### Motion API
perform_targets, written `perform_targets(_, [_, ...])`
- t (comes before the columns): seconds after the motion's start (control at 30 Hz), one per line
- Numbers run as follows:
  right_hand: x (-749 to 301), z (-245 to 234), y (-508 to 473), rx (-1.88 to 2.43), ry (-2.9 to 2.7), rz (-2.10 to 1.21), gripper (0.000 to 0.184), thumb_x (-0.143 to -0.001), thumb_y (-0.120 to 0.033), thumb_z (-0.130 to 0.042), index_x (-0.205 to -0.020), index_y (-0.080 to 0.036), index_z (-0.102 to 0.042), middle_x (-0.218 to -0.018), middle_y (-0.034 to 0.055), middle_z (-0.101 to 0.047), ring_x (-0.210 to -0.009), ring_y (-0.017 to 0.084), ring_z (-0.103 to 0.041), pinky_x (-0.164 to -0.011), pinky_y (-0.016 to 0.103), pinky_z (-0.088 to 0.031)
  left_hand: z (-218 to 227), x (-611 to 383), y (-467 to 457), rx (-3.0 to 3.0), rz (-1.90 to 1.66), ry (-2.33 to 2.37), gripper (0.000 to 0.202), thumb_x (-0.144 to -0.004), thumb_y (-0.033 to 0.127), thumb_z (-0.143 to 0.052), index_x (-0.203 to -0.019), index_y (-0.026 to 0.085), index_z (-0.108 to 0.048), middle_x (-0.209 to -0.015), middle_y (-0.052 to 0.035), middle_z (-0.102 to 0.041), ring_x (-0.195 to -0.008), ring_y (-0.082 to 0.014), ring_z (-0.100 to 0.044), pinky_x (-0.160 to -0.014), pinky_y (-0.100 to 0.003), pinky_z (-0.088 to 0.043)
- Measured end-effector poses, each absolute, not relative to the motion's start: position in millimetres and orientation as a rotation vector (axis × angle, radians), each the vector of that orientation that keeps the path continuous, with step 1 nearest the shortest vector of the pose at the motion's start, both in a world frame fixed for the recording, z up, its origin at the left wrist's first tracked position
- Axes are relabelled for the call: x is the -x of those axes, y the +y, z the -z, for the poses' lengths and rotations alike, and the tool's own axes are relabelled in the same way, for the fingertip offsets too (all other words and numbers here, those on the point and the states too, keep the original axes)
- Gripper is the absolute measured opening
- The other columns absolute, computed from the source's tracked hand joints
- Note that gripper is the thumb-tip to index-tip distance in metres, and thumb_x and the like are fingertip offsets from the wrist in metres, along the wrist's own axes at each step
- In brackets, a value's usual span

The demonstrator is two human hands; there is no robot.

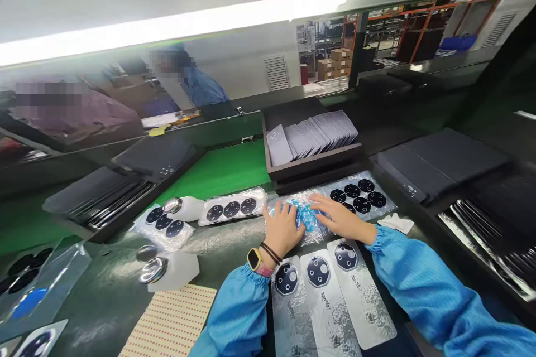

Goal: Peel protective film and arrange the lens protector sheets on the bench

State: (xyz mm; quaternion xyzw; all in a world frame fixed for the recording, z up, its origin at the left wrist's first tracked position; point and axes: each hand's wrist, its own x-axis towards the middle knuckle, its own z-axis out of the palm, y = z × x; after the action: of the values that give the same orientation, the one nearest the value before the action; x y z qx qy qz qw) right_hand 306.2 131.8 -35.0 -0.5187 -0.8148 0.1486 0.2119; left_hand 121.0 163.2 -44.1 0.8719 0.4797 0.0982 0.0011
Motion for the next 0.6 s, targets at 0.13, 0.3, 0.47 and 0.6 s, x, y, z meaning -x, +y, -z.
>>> perform_targets(0.13, [-339,27,91,1.455,-1.96,-0.452,0.033,-0.094,-0.028,-0.039,-0.108,-0.024,-0.069,-0.119,0.0056,-0.07,-0.113,0.023,-0.064,-0.1,0.041,-0.052,42,-142,167,-2.763,-0.328,1.37,0.043,-0.089,0.028,-0.048,-0.13,0.014,-0.056,-0.143,-0.0175,-0.051,-0.14,-0.036,-0.037,-0.114,-0.062,-0.03])
perform_targets(0.3, [-351,35,49,1.582,-1.921,-0.541,0.025,-0.09,-0.024,-0.044,-0.079,-0.026,-0.067,-0.083,0.0038,-0.072,-0.081,0.022,-0.068,-0.077,0.037,-0.058,53,-154,170,-2.755,-0.258,1.172,0.051,-0.091,0.038,-0.05,-0.14,0.02,-0.047,-0.149,-0.0112,-0.047,-0.142,-0.0325,-0.036,-0.116,-0.056,-0.03])
perform_targets(0.47, [-338,40,53,1.589,-2.094,-0.51,0.017,-0.089,-0.017,-0.051,-0.082,-0.022,-0.065,-0.082,0.0054,-0.069,-0.081,0.021,-0.065,-0.072,0.034,-0.055,63,-153,173,-2.714,-0.309,1.113,0.052,-0.094,0.043,-0.045,-0.141,0.021,-0.045,-0.151,-0.0114,-0.044,-0.143,-0.0326,-0.033,-0.117,-0.057,-0.028])
perform_targets(0.6, [-329,37,71,1.635,-2.265,-0.498,0.018,-0.087,-0.011,-0.053,-0.076,-0.021,-0.064,-0.078,0.0041,-0.067,-0.078,0.019,-0.064,-0.069,0.03,-0.052,60,-149,184,-2.663,-0.458,1.077,0.052,-0.095,0.04,-0.043,-0.143,0.019,-0.04,-0.15,-0.0145,-0.045,-0.141,-0.0339,-0.037,-0.112,-0.058,-0.034])
